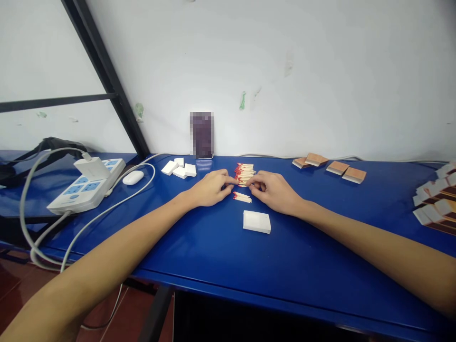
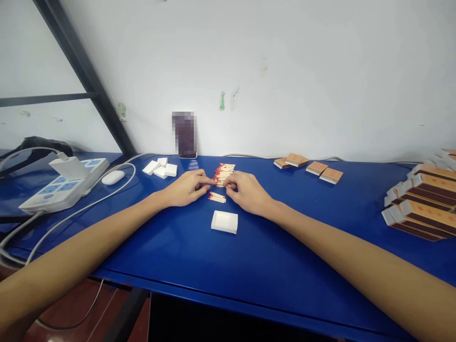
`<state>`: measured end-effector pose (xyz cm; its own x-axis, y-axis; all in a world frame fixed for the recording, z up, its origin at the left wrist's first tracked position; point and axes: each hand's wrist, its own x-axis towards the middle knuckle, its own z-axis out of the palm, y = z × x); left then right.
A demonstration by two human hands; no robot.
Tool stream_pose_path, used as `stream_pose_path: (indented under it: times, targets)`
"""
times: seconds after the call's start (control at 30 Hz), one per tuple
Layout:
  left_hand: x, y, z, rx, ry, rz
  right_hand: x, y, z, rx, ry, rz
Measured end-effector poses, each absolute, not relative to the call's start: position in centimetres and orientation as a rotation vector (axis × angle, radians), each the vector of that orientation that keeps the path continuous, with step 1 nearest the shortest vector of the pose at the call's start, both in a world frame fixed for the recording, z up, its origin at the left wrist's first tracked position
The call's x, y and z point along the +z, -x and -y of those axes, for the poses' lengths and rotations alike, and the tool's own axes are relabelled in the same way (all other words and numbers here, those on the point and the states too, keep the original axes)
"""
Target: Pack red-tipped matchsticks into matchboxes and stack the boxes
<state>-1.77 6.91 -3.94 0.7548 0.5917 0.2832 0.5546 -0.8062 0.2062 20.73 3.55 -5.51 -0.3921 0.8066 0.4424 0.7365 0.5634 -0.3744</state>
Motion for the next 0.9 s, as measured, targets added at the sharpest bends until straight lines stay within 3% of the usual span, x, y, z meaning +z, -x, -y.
stream_pose_path:
  times: [0.9]
  targets:
    - [-4.35, 1.86, -6.93, 0.543, -2.832, -0.88, -5.47, -20.75, -3.53, 0.144, 1.251, 2.205]
